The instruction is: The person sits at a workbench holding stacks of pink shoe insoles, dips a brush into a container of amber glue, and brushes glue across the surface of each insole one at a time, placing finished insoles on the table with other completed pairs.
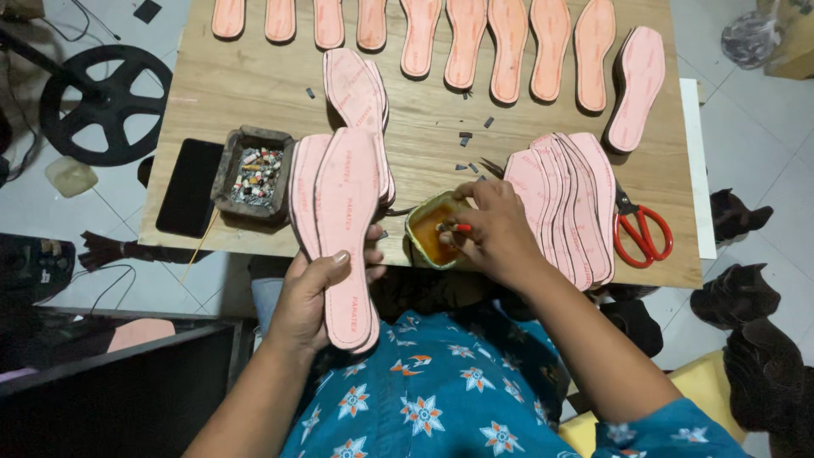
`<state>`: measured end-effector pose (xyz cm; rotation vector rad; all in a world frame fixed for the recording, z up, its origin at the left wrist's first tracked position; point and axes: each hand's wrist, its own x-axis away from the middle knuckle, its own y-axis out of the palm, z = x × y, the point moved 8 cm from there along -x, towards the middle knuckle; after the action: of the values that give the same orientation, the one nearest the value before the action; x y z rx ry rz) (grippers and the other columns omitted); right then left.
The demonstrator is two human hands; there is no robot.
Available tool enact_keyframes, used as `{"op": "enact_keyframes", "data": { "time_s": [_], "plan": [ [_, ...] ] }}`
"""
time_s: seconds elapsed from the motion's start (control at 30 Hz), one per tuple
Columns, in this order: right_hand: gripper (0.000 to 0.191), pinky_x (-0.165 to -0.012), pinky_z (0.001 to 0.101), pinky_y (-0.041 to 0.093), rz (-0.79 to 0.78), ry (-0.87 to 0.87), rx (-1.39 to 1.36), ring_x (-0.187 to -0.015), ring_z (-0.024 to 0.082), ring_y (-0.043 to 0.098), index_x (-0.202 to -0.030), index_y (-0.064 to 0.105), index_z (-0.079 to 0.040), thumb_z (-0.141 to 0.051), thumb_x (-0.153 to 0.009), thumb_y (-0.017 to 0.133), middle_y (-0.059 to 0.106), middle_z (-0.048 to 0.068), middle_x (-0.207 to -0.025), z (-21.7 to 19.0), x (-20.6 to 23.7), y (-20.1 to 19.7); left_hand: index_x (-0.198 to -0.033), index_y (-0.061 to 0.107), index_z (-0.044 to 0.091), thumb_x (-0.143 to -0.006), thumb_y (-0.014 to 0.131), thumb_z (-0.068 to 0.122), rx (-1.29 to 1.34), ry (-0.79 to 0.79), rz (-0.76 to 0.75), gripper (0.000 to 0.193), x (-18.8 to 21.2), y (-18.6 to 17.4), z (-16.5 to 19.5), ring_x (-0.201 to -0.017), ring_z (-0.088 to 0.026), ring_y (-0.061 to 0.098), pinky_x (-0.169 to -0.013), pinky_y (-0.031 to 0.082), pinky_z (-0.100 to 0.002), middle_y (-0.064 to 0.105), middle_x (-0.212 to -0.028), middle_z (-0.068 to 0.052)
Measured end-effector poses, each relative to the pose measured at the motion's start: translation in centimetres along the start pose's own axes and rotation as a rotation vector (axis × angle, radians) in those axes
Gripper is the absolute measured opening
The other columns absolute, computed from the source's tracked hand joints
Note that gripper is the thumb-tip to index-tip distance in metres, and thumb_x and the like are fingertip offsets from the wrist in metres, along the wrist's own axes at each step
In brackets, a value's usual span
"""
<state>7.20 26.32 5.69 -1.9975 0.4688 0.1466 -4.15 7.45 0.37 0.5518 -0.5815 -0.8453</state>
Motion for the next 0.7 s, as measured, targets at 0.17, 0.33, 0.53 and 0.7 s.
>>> {"op": "enact_keyframes", "data": {
  "time_s": [0.17,0.33,0.53,0.7],
  "plan": [
    [0.017,-0.097,0.0462,0.039,0.127,-0.056,-0.016,-0.116,0.032,0.057,-0.089,0.078,-0.014,-0.022,-0.077,0.085,0.064,0.010,-0.122,-2.2,0.1,-3.3,-0.137,0.053,-0.007,-0.087,0.057,0.005,-0.069,-0.030,0.047,0.052,0.0,-0.6,-0.3,-0.095,-0.028,0.072,-0.085,0.062,-0.041,0.068,-0.110,-0.024],
    [0.020,-0.075,0.0336,0.054,0.085,0.419,-0.166,-0.082,0.024,0.068,-0.105,0.076,-0.011,-0.024,-0.091,0.077,0.073,0.012,-0.104,1.9,4.4,-4.3,-0.133,0.050,-0.002,-0.080,0.058,0.004,-0.161,-0.042,0.066,0.054,-0.2,-0.8,-0.6,-0.086,-0.026,0.072,-0.076,0.062,-0.041,0.069,-0.105,-0.017],
    [0.026,-0.074,0.0366,0.063,0.239,0.727,-0.958,-0.082,0.025,0.076,-0.116,0.066,0.008,-0.011,-0.098,0.066,0.076,0.017,-0.095,4.1,7.2,-3.4,-0.132,0.052,-0.002,-0.079,0.061,0.007,-0.308,-0.131,-0.045,0.054,-0.5,1.1,-1.6,-0.083,-0.024,0.073,-0.075,0.063,-0.039,0.071,-0.096,-0.016],
    [0.033,-0.095,0.0400,0.063,0.590,0.367,-1.014,-0.104,0.026,0.074,-0.131,0.061,0.009,-0.007,-0.102,0.065,0.073,0.017,-0.118,1.6,5.3,-5.7,-0.135,0.050,0.000,-0.082,0.063,0.009,-0.403,-0.164,-0.157,0.055,-0.3,3.4,-2.3,-0.081,-0.020,0.070,-0.074,0.059,-0.035,0.070,-0.093,-0.014]
  ]
}}
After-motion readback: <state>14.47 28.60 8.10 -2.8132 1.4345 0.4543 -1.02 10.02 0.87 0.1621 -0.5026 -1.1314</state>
